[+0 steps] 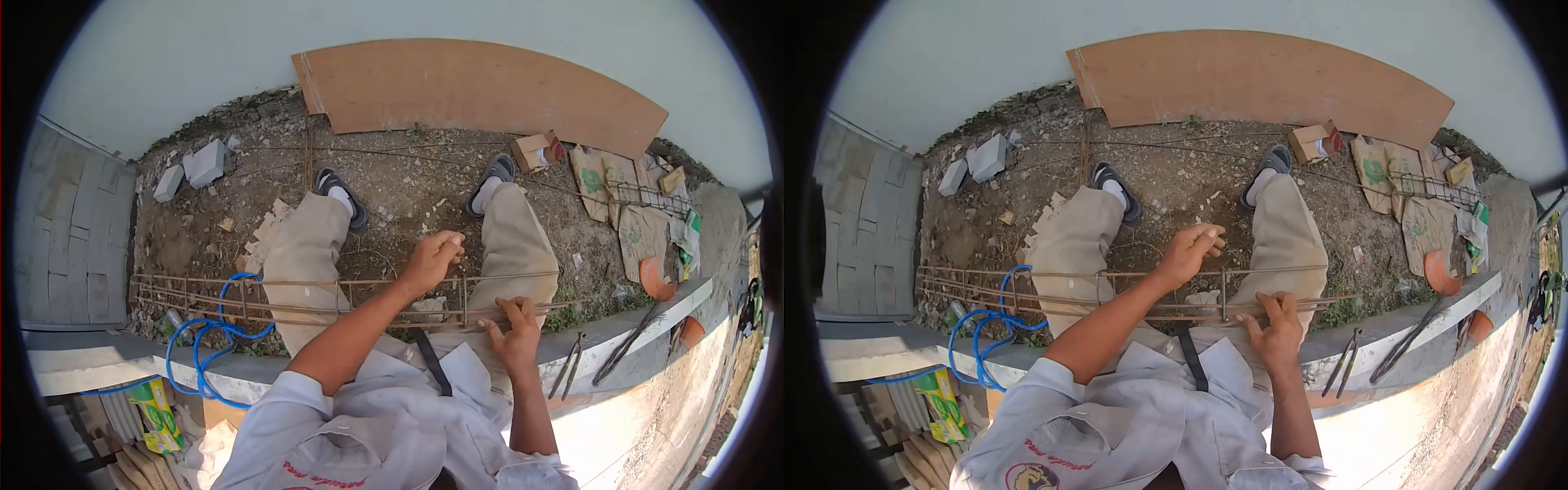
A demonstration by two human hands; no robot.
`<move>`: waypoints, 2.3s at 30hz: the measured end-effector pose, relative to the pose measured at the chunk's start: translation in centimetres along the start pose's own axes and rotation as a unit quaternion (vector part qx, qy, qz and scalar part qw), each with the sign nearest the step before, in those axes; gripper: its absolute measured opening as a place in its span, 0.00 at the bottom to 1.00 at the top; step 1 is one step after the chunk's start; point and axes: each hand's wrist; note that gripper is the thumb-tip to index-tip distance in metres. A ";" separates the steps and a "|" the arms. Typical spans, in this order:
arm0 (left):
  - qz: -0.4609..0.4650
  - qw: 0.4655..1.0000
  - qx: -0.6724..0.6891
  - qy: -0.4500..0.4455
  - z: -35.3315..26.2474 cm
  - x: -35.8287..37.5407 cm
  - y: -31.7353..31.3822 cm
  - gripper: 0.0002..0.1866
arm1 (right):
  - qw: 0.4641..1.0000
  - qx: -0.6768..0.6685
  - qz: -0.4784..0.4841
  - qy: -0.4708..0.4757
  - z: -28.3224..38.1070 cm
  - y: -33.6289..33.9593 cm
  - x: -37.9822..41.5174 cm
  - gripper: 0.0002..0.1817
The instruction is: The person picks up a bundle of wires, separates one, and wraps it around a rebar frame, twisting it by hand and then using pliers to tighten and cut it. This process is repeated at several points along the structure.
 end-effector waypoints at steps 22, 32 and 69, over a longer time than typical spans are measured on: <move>-0.424 0.771 -0.447 0.162 -1.4 27.1 28.5 0.13 | 0.998 -0.002 0.035 0.049 -2.8 -0.9 0.1 0.24; -0.366 0.740 -0.526 0.205 0.1 25.5 28.9 0.13 | 0.996 0.017 0.018 0.082 -2.5 -0.9 -0.4 0.23; 0.179 0.845 -0.425 0.272 -18.2 18.6 17.3 0.32 | 0.992 0.036 -0.050 -0.113 -5.1 22.2 0.0 0.15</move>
Point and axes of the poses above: each hand's wrist, its own x-axis away from the middle knuckle, its own y-axis out of the back of the hand, z = x × y, and after that the axes turned 3 degrees about y, right-handed
